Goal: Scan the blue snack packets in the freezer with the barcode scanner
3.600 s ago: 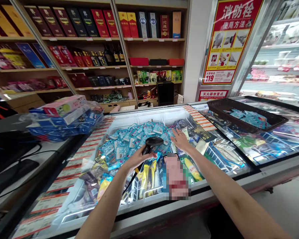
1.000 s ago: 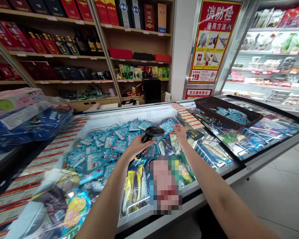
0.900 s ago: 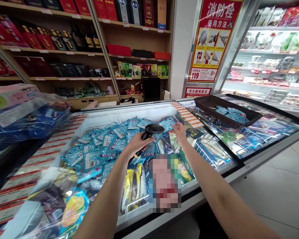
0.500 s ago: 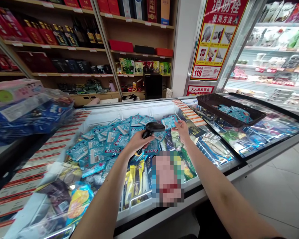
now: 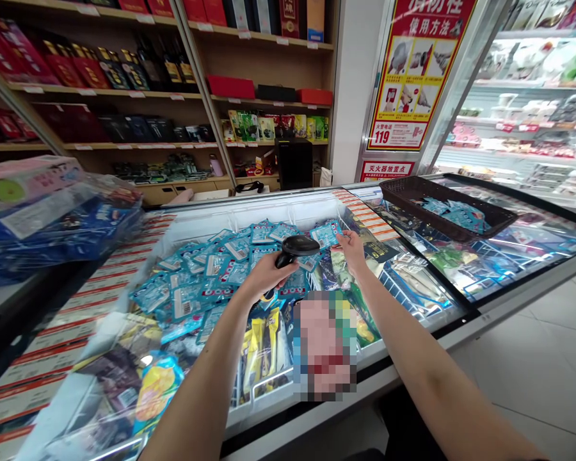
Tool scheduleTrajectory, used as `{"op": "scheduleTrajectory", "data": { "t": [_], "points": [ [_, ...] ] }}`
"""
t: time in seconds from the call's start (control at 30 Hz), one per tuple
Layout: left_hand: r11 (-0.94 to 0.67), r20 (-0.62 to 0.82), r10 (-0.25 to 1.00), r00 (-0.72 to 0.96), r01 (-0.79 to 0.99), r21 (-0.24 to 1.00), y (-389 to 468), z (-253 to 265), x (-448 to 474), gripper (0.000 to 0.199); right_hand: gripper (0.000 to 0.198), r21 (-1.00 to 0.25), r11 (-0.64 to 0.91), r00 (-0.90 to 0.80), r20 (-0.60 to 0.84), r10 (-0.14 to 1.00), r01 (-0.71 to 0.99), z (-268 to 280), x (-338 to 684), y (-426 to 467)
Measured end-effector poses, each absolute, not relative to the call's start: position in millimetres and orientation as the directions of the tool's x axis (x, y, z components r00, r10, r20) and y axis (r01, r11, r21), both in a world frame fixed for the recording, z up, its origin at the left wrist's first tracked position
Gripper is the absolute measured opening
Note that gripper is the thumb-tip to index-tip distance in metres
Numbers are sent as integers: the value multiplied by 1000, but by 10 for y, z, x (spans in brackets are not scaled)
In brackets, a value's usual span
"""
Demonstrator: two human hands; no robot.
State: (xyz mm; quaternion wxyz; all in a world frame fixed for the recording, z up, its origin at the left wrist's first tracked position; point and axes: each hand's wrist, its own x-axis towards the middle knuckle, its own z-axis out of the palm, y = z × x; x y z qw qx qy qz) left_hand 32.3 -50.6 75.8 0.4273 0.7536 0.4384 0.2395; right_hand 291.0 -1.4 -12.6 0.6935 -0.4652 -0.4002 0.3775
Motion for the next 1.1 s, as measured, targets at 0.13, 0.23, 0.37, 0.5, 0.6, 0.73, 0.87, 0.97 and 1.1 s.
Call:
{"op": "scheduleTrajectory", "data": {
  "t": [0.13, 0.23, 0.37, 0.5, 0.6, 0.73, 0.87, 0.97, 1.1],
  "points": [
    [-240, -26, 865, 500, 459, 856, -530, 780, 351, 29, 43, -943, 292, 396, 209, 894, -161, -144, 2916, 1],
    [-231, -26, 863, 504, 441, 867, -543, 776, 362, 29, 43, -938, 294, 402, 202, 893, -183, -144, 2924, 2],
    [-210, -13, 876, 483, 405, 890, -528, 749, 346, 31, 45, -923, 311, 447, 185, 875, -228, -140, 2933, 6],
    [-175, -9, 896, 444, 371, 912, -490, 724, 323, 35, 43, -912, 324, 547, 142, 825, -252, -147, 2977, 25],
    [-150, -25, 900, 436, 363, 920, -471, 721, 320, 35, 42, -959, 262, 601, 146, 786, -110, -157, 3090, 23],
    [-149, -25, 902, 431, 368, 918, -476, 739, 330, 34, 43, -968, 140, 636, 243, 733, 209, -173, 3307, -10],
    [-130, -35, 915, 402, 376, 917, -497, 757, 337, 35, 46, -959, 87, 659, 250, 709, 270, -183, 3412, -28],
    [-139, -31, 919, 392, 397, 907, -479, 735, 327, 36, 44, -959, 99, 658, 256, 708, 267, -176, 3406, -17],
    [-159, -23, 912, 411, 403, 901, -398, 662, 310, 39, 44, -944, 61, 659, 272, 701, 325, -155, 3386, 0]
  ]
}}
